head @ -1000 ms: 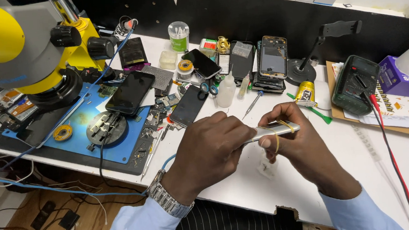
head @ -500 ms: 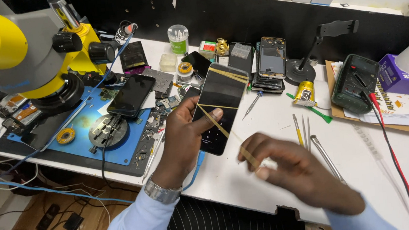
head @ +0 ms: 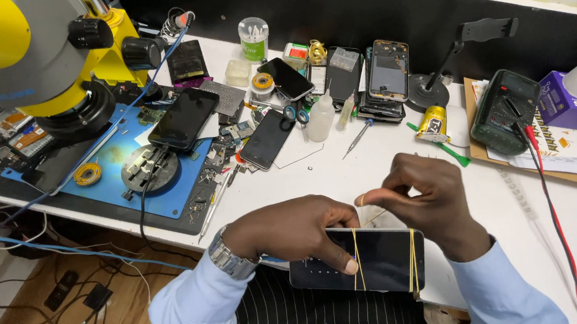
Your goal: Cleaning a mobile phone screen and securing it to the body using rubber bands after a repair.
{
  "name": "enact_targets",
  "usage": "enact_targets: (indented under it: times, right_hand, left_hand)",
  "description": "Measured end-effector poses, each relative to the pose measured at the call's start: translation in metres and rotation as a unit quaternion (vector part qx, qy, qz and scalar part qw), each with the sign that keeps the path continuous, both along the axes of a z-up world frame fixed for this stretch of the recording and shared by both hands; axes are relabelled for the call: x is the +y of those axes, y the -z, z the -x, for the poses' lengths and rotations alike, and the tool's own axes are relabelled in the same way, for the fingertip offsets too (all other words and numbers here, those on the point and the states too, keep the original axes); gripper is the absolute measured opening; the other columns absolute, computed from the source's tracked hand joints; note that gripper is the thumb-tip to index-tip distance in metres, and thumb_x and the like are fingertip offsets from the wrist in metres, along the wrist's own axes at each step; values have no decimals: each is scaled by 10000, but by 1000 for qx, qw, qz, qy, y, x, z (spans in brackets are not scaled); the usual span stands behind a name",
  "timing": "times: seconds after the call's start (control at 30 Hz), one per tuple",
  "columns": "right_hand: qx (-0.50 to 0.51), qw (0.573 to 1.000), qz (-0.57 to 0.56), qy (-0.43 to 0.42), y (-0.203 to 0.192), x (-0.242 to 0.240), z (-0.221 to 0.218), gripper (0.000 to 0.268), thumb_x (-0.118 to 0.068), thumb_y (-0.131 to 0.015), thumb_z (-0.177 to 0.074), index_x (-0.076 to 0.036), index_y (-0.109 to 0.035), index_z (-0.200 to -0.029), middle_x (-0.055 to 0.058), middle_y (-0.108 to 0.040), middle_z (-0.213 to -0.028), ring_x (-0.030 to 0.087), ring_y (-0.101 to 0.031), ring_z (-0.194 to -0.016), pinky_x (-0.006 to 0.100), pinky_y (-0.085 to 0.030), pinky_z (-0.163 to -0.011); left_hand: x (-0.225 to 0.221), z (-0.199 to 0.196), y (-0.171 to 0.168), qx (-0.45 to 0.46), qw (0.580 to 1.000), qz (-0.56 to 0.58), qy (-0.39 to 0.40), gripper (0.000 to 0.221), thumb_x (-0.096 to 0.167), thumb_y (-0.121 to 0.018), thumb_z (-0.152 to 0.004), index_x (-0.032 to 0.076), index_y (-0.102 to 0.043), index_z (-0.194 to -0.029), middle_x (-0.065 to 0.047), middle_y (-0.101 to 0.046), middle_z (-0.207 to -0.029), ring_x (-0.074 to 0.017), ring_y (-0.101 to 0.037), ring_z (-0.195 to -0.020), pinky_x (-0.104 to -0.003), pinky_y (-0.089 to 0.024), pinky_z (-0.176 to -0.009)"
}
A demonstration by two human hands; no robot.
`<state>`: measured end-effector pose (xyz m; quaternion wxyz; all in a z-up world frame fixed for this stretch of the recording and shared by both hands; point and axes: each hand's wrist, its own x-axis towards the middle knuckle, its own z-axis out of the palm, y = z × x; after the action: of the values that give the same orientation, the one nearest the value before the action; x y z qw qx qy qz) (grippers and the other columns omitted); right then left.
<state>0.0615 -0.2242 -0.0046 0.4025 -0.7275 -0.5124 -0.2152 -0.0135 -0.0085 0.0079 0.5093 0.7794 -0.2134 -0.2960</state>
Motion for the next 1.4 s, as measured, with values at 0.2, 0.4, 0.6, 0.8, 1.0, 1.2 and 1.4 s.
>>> enact_targets:
  times: [0.2,0.4,0.6,0.8,1.0,1.2,1.4]
  right_hand:
    - [-53,997,40,46,-11,-4,3,397,-275,-848,-777,-84,-516,-675,18,-445,-569,167,-366,-490,336,-260,-505]
    - [-76,993,33,84,-27,-2,18,316,-77,-843,-861,-4,-555,-753,96,-551,-659,190,-477,-568,328,-363,-557]
    - [-19,999,7,49,-20,17,35,129,106,-648,-954,-15,-632,-996,150,-693,-989,226,-703,-873,286,-531,-759]
    - [84,988,-123,34,-6,23,28,214,135,-699,-920,5,-601,-1061,191,-651,-1046,296,-719,-997,376,-615,-932]
    - [130,979,-153,16,4,21,25,254,82,-727,-899,45,-578,-1102,183,-625,-1052,258,-634,-1007,300,-573,-901]
    - [177,970,-165,23,16,22,30,193,102,-694,-914,44,-586,-1064,183,-626,-1010,248,-644,-970,277,-585,-864]
    - [110,971,-214,10,15,27,19,259,154,-669,-914,148,-543,-1140,225,-620,-1016,271,-712,-959,356,-613,-852]
  left_hand:
    - [6,-1,-1,5,1000,17,3,343,214,-750,-880,148,-449,-729,75,-367,-717,-84,-346,-685,-264,-301,-646]
    - [5,-5,-13,76,933,175,-307,391,124,-701,-832,46,-740,-1214,-37,-781,-1148,-140,-717,-986,-304,-568,-923]
    - [-11,-23,17,85,791,418,-439,393,-10,-730,-803,-13,-619,-1180,-165,-733,-1040,-250,-718,-904,-366,-597,-821]
    - [-16,-16,6,113,746,476,-452,381,34,-704,-817,20,-582,-1177,-139,-706,-984,-236,-691,-791,-383,-581,-703]
    - [-20,-19,16,63,730,487,-476,253,319,-607,-990,73,-661,-961,-40,-693,-879,-144,-656,-831,-295,-550,-741]
    - [-25,-13,9,48,714,468,-519,265,207,-582,-931,170,-435,-714,61,-382,-653,-70,-381,-591,-273,-352,-541]
    - [-24,-20,18,-3,755,454,-473,193,243,-531,-952,58,-582,-970,-104,-577,-705,-166,-656,-669,-376,-647,-620]
